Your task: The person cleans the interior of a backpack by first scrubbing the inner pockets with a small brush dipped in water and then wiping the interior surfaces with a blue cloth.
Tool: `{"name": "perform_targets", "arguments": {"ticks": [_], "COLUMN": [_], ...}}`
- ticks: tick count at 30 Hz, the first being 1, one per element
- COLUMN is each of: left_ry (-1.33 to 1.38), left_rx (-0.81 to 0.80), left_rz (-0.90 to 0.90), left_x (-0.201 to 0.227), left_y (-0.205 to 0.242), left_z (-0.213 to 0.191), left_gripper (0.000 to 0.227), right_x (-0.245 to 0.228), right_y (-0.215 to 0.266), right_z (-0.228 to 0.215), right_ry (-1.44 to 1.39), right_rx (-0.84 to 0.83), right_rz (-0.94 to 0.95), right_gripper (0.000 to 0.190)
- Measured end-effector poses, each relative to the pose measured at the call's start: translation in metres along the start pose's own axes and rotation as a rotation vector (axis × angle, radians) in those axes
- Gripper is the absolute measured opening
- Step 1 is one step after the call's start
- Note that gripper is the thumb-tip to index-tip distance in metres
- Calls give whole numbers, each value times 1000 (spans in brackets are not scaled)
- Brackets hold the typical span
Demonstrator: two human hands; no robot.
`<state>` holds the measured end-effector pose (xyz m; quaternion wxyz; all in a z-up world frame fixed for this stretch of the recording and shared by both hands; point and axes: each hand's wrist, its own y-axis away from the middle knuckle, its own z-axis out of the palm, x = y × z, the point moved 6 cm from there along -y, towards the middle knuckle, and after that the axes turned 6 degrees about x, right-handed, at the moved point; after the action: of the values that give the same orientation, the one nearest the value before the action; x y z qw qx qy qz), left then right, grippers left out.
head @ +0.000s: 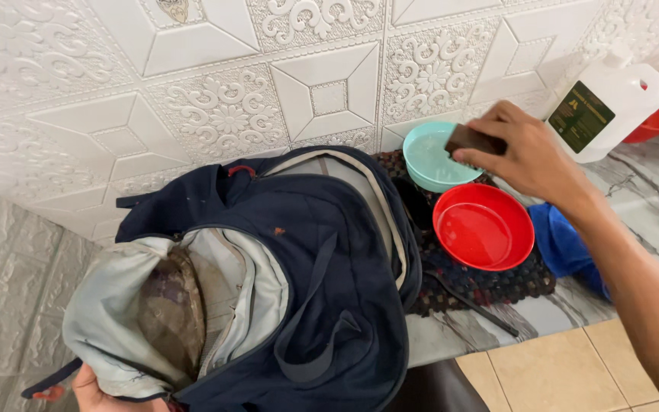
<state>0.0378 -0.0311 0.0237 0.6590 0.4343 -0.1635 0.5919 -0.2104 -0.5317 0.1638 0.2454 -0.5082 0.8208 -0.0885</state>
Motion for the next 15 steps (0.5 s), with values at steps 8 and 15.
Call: {"name": "perform_targets", "arguments": {"ticks": [8,15], "left_ry": [33,141], "left_rx": [-12,22], "left_rz": [10,87], "left_x": [1,-12], "left_y": [4,-50], "left_z": [0,-55], "left_gripper": [55,42], "right_x": [2,-23], "right_y": [70,59], "right_z": [41,-1], "right_ry": [12,-10], "right_rx": [-283,116], "right_rz": [28,-22], "right_gripper": [49,47]}}
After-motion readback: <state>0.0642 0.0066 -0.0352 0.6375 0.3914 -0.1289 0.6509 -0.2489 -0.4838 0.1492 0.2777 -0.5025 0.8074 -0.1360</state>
